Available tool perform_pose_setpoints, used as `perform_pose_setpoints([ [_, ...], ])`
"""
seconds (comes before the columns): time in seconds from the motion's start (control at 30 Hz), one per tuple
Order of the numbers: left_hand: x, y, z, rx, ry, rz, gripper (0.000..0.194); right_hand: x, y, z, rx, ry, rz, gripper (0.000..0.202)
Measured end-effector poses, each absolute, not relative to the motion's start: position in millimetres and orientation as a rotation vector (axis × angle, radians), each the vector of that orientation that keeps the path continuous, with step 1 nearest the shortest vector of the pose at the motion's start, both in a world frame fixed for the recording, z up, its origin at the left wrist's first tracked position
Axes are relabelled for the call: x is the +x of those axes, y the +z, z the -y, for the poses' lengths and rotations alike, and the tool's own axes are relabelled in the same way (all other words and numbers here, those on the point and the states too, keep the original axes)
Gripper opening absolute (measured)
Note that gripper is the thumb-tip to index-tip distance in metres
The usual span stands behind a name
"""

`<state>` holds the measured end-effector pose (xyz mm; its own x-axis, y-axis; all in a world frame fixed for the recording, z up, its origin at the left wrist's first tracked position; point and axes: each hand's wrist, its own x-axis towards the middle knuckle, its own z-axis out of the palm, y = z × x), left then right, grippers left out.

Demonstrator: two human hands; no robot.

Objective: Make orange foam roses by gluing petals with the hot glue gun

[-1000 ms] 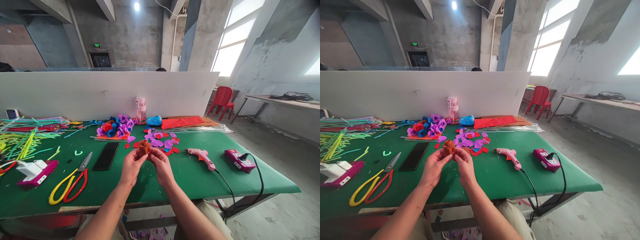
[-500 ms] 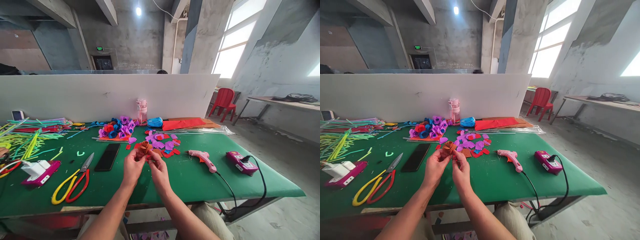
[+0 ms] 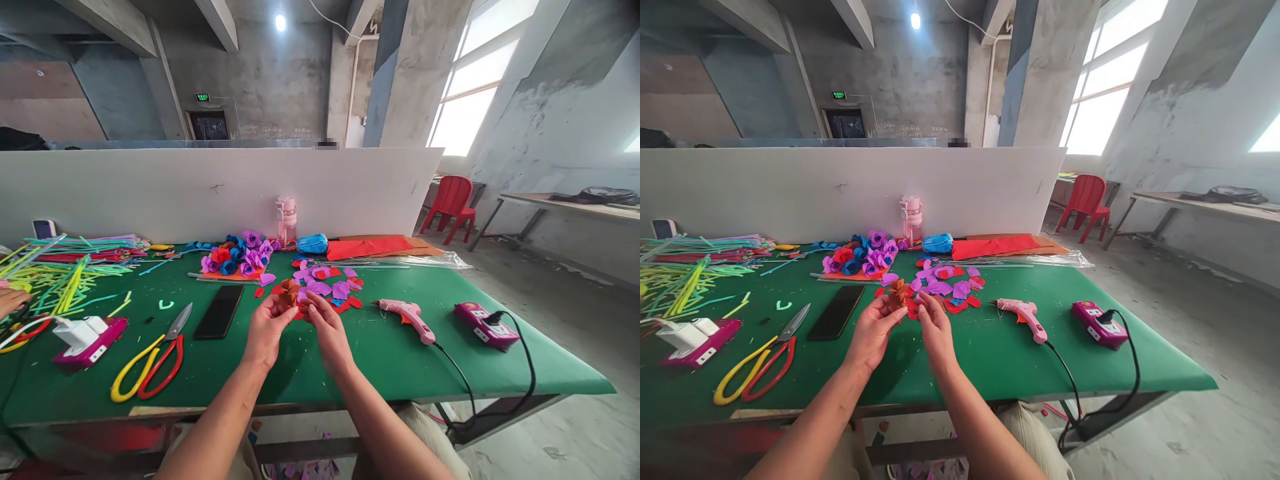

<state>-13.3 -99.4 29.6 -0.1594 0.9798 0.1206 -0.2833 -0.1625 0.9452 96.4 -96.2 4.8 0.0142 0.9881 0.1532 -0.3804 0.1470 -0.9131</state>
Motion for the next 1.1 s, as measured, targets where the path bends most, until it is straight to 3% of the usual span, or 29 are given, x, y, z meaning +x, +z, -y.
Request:
perform_pose_setpoints([
  [0.23,-8,27,102,0.976,1.515,-0.958,0.035,94,8,99,-0.695,1.602,0.729,0.034],
  [0.6,-3,23,102,1.005,1.526,-1.041,0.056,95,9,99,-0.605,1.536,0.712,0.028],
  [0.73,-6,23,103,1.103,1.448,-1.034,0.051,98,10,96,-0.583,1.522,0.635,0.027],
  [0.9,-14,25,101,1.125,1.397,-1.072,0.031,104,11,92,-0.558,1.633,0.538,0.031],
  [1.1,-10,22,99,1.064,1.460,-1.064,0.025,101,10,95,-0.523,1.746,0.445,0.034],
])
